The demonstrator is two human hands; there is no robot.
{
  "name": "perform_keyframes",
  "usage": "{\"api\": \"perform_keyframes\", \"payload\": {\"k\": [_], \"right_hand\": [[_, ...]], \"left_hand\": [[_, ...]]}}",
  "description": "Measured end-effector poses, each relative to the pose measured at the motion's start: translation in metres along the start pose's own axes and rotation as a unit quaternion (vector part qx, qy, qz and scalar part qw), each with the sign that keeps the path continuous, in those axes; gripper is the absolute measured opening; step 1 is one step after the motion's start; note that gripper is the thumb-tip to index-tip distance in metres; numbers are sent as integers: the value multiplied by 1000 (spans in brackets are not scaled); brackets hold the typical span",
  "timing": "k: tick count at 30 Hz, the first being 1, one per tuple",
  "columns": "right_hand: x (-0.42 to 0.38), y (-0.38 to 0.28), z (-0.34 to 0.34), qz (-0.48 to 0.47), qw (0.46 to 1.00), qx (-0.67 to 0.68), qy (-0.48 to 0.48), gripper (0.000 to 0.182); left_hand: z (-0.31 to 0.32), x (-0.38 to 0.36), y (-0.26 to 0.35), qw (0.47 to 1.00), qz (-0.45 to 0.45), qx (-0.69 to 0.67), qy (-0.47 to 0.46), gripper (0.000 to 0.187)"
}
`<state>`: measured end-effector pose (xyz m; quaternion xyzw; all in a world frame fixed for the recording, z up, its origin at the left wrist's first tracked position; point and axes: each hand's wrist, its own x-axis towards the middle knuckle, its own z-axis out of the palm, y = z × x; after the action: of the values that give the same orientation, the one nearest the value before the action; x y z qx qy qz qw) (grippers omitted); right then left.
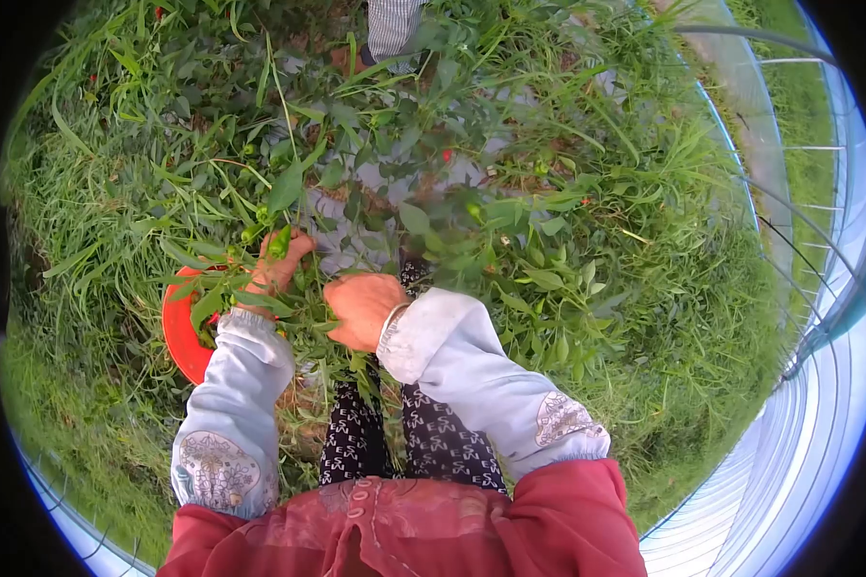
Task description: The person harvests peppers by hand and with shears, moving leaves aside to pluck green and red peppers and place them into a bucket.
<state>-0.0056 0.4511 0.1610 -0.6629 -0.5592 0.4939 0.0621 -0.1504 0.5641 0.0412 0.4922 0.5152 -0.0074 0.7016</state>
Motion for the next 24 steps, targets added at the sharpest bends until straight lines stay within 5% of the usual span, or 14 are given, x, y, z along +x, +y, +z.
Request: {"api": "perform_keyframes", "payload": {"k": [4, 10, 12, 14, 17, 19, 22, 23, 24], "right_hand": [[-13, -3, 1, 44, 996, 64, 43, 28], [-25, 1, 7, 26, 990, 89, 109, 28], [-12, 15, 5, 99, 924, 342, 136, 23], [4, 20, 0, 88, 918, 359, 140, 24], [28, 12, -7, -73, 955, 153, 243, 30], [39, 3, -2, -70, 966, 89, 231, 34], [49, -7, 7, -71, 977, 0, 201, 41], [51, -10, 9, -63, 977, -13, 205, 40], [53, -12, 9, -55, 976, -27, 211, 38]], "left_hand": [[-9, 19, -42, 997, 64, 35, -13, 18], [-2, 6, -9, 998, -21, -65, -11, 18], [-1, -4, 1, 998, -9, -61, -1, 20], [-3, -6, 6, 994, -11, 112, -4, 22], [-1, -2, -22, 995, 39, 90, -7, 21], [-1, -5, -31, 997, 59, 47, -3, 17], [9, -38, -11, 951, 90, -295, -29, 27], [0, -33, -8, 963, -14, -263, -58, 31], [0, -28, -11, 963, -16, -264, -57, 31]]}}
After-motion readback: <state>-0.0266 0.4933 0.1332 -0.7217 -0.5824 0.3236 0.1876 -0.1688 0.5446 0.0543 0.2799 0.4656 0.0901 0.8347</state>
